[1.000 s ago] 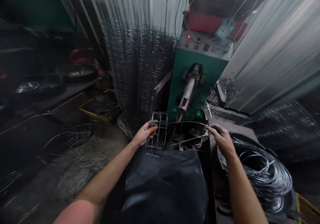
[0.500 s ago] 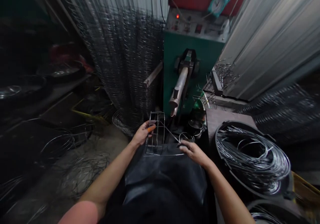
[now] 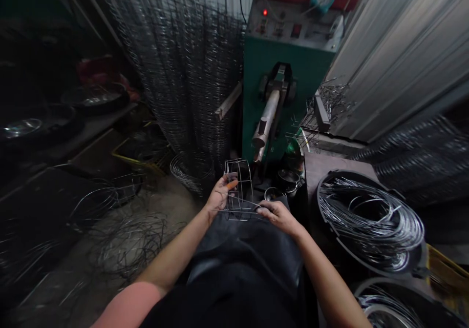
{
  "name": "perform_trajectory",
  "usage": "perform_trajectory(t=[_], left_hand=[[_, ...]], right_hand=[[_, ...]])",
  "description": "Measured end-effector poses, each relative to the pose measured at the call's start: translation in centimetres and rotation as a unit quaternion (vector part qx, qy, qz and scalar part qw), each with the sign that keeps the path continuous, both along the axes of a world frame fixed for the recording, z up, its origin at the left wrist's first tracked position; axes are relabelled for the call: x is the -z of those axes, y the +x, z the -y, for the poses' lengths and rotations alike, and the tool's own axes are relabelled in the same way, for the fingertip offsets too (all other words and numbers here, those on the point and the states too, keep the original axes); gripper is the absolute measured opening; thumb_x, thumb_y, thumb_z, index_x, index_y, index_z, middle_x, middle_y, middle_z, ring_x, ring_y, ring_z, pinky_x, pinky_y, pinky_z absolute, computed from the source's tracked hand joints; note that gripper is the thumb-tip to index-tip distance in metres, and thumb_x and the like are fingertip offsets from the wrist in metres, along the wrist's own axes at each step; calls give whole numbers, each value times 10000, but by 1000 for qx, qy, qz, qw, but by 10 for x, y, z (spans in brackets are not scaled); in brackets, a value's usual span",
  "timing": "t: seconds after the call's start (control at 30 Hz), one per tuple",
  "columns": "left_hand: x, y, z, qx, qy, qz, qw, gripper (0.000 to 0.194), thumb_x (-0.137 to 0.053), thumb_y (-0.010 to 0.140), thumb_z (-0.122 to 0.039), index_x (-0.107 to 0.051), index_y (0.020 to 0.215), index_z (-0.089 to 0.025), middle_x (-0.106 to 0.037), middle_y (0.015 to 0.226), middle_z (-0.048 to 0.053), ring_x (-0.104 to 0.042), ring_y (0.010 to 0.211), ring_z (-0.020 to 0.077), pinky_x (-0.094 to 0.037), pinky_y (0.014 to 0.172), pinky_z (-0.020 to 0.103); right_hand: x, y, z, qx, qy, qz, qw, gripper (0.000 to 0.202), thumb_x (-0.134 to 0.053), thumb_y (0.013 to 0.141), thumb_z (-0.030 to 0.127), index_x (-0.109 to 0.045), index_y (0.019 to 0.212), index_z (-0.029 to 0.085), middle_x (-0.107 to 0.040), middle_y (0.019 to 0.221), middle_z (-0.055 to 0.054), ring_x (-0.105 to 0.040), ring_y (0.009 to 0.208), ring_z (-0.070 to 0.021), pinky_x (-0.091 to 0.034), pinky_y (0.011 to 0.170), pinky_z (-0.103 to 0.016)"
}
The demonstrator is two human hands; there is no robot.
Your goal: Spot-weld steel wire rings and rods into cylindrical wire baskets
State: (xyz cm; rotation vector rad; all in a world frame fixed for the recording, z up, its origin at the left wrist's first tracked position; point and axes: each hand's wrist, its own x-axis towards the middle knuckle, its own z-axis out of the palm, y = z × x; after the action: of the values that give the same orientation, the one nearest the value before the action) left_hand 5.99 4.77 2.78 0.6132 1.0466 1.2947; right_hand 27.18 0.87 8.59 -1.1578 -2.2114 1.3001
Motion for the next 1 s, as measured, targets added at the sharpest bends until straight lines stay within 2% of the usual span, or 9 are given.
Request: perform_trajectory(t=[0.13, 0.27, 0.37, 0.57, 0.73, 0.83, 0.9, 1.0], left_hand=[[3, -16, -2, -9, -36, -5, 999, 432, -749, 543, -286, -608, 944, -208, -523, 807, -21, -466, 528, 39, -309, 402, 156], [1, -27, -7, -41, -39, 6, 998, 417, -744, 553, -275, -605, 940, -211, -511, 765, -35, -459, 518, 37, -324, 406, 158], [-3, -23, -2, -29, -24, 20, 999, 421, -755, 531, -262, -618, 926, -205, -529, 816, -21, -467, 534, 36, -323, 404, 151], [-6, -12, 9, -24, -46, 25, 998, 410, -755, 527, -262, -628, 912, -202, -532, 833, -8, -472, 537, 37, -313, 397, 145], [-3, -6, 10, -5, -17, -10, 1000, 378, -730, 581, -281, -626, 939, -215, -538, 881, -2, -474, 540, 28, -322, 408, 137], [-7, -11, 4, 18, 9, -29, 999, 420, -732, 590, -312, -617, 982, -215, -548, 951, 24, -500, 565, 39, -325, 410, 140], [-11, -19, -2, 24, 28, -31, 999, 465, -738, 586, -337, -604, 1014, -215, -542, 998, 38, -517, 584, 49, -331, 411, 145], [-17, -31, -10, 30, 50, -31, 998, 497, -743, 581, -358, -591, 1032, -217, -534, 1036, 47, -519, 589, 49, -316, 405, 142]], right_hand=[[-2, 4, 2, -25, 4, 2, 1000, 434, -409, 855, 523, -641, 858, 156, -609, 759, -23, -558, 720, -169, -430, 674, -252], [-4, 11, 3, 0, 4, 12, 1000, 442, -405, 853, 534, -628, 804, 157, -594, 730, -17, -547, 695, -163, -428, 660, -247], [2, 12, 0, 6, 11, 18, 1000, 429, -405, 857, 526, -623, 809, 159, -592, 732, -15, -553, 705, -168, -424, 666, -250], [11, 2, -7, 24, 69, 52, 996, 392, -386, 877, 490, -623, 842, 180, -621, 771, -30, -575, 732, -179, -429, 672, -258], [5, -26, -8, 17, 151, 156, 976, 280, -402, 884, 368, -624, 945, 210, -643, 901, -67, -597, 811, -209, -437, 698, -291], [-6, -32, -20, 7, 189, 153, 970, 242, -423, 872, 318, -621, 970, 219, -631, 906, -65, -597, 794, -194, -444, 698, -285], [-15, -24, -33, 30, 215, 115, 969, 227, -441, 865, 331, -624, 933, 215, -624, 881, -59, -591, 785, -184, -444, 712, -282], [-20, 0, -57, 117, 229, 49, 965, 224, -490, 836, 383, -615, 863, 199, -624, 829, -48, -585, 780, -184, -442, 723, -284]])
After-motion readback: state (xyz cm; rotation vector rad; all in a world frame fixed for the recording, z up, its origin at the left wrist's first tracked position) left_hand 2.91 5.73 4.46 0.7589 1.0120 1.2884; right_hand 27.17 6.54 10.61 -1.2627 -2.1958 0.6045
